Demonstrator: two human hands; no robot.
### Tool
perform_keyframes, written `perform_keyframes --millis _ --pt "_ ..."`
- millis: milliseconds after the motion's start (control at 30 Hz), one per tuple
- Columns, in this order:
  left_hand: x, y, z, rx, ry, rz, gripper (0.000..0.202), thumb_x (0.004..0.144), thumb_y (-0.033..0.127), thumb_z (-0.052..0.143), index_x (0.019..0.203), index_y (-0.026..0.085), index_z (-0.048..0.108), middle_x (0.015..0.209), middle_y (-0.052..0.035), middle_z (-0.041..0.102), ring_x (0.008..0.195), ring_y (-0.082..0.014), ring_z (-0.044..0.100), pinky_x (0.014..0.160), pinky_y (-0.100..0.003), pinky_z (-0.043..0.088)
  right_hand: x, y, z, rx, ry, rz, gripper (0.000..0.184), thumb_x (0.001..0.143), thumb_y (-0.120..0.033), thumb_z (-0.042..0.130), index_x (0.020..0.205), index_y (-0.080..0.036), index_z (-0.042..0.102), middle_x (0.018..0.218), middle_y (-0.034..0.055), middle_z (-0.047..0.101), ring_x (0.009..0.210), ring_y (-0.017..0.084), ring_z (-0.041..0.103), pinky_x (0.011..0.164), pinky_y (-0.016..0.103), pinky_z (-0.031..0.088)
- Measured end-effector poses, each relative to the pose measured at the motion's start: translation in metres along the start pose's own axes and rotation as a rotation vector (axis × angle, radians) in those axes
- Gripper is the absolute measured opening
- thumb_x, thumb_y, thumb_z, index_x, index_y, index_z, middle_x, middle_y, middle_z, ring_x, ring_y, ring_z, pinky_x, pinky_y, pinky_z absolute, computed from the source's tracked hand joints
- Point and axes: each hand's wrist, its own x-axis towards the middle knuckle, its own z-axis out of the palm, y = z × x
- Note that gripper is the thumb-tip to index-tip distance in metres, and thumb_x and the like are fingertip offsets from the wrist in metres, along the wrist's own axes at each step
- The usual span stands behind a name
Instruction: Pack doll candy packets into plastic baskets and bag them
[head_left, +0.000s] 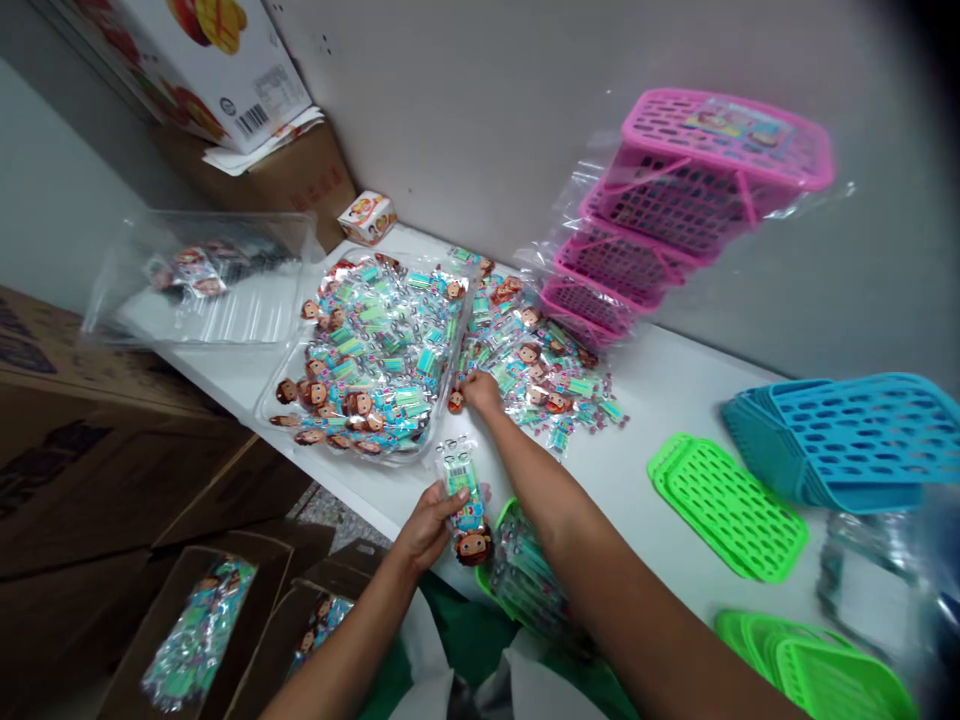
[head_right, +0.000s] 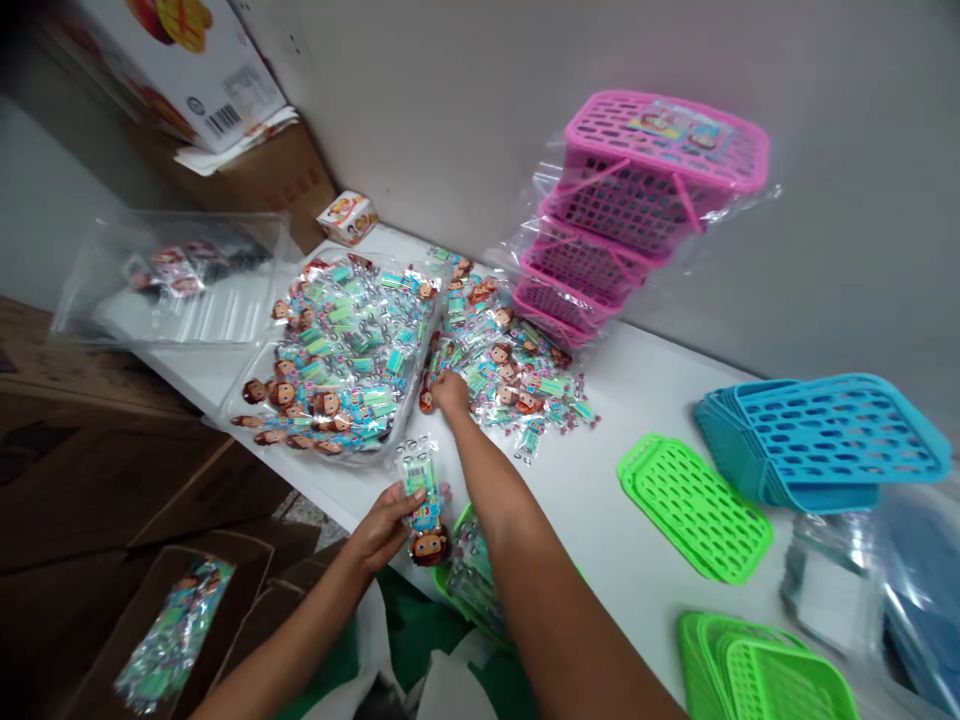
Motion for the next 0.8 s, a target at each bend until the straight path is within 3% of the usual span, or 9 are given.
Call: perform_keyframes --millis 100,200,333,400,433,500,567,667,800 --pt "0.004 0.002 0.004 -0.042 -0.025 0.047 0.034 0.071 0.026 0.074 0.100 0.012 0.062 0.089 -0.0093 0.070 0.065 -0.0175 0.066 0.064 -0.030 0.053 -0.017 0.019 -0.022 0.070 -0.041 -0.070 0.002 0.068 -0.020 0.055 0.066 -0.019 0.056 0.069 -0.0014 0.061 0.069 0.014 0.056 0.063 0.022 0.041" --pt "0.014 0.002 0.015 -0.085 -0.045 0.127 0.031 0.071 0.025 0.074 0.098 0.013 0.063 0.088 -0.0066 0.070 0.069 -0.0163 0.066 0.070 -0.030 0.052 -0.060 0.047 -0.055 0.191 -0.098 -0.125 0.006 0.067 -0.025 0.057 0.067 -0.019 0.053 0.065 -0.0038 0.057 0.064 0.012 0.055 0.062 0.022 0.042" --pt "0.027 0.006 0.027 -0.091 -0.092 0.219 0.034 0.073 0.024 0.073 0.103 0.014 0.062 0.094 -0.0065 0.069 0.079 -0.0176 0.066 0.077 -0.030 0.051 -0.121 0.077 -0.083 0.510 -0.472 -0.157 0.017 0.068 -0.033 0.064 0.074 -0.019 0.056 0.062 -0.0043 0.058 0.057 0.011 0.054 0.059 0.024 0.043" --pt "0.029 0.009 0.027 -0.091 -0.084 0.247 0.038 0.073 0.023 0.073 0.107 0.016 0.060 0.098 -0.0066 0.068 0.084 -0.0183 0.066 0.078 -0.030 0.051 -0.130 0.080 -0.087 0.499 -0.647 -0.163 0.023 0.071 -0.039 0.066 0.076 -0.018 0.060 0.065 -0.0020 0.061 0.059 0.012 0.057 0.061 0.025 0.045" --pt "0.028 0.010 0.025 -0.091 -0.070 0.255 0.040 0.073 0.023 0.073 0.109 0.016 0.059 0.100 -0.0067 0.068 0.086 -0.0187 0.066 0.078 -0.030 0.051 -0.127 0.078 -0.086 0.484 -0.664 -0.151 0.026 0.073 -0.043 0.064 0.077 -0.017 0.060 0.068 -0.0004 0.063 0.060 0.012 0.058 0.061 0.025 0.045" --pt "0.025 0.012 0.020 -0.078 -0.035 0.263 0.043 0.073 0.024 0.073 0.113 0.017 0.056 0.103 -0.0069 0.067 0.088 -0.0192 0.066 0.079 -0.030 0.051 -0.108 0.066 -0.078 0.449 -0.537 -0.094 0.033 0.077 -0.050 0.058 0.077 -0.017 0.059 0.074 0.0025 0.066 0.058 0.013 0.060 0.056 0.025 0.046" --pt "0.019 0.012 0.015 -0.040 -0.020 0.234 0.046 0.072 0.023 0.074 0.113 0.018 0.055 0.103 -0.0068 0.067 0.087 -0.0190 0.066 0.077 -0.029 0.052 -0.076 0.046 -0.062 0.365 -0.292 -0.036 0.034 0.080 -0.053 0.053 0.081 -0.018 0.056 0.080 0.0048 0.067 0.056 0.014 0.062 0.051 0.024 0.044" --pt "0.009 0.009 0.012 0.000 -0.057 0.170 0.051 0.071 0.021 0.075 0.117 0.020 0.052 0.106 -0.0070 0.066 0.088 -0.0193 0.066 0.078 -0.030 0.053 -0.025 0.016 -0.030 0.029 0.003 -0.011 0.036 0.077 -0.050 0.059 0.092 -0.018 0.054 0.082 0.0083 0.068 0.070 0.019 0.066 0.059 0.026 0.046" --pt "0.000 0.008 0.008 -0.036 -0.062 0.136 0.063 0.069 0.019 0.076 0.125 0.025 0.048 0.108 -0.0067 0.066 0.094 -0.0207 0.066 0.083 -0.033 0.051 0.014 0.000 -0.001 -0.242 0.118 0.075 0.042 0.075 -0.040 0.064 0.105 -0.013 0.054 0.097 0.0159 0.067 0.089 0.025 0.063 0.069 0.030 0.046"
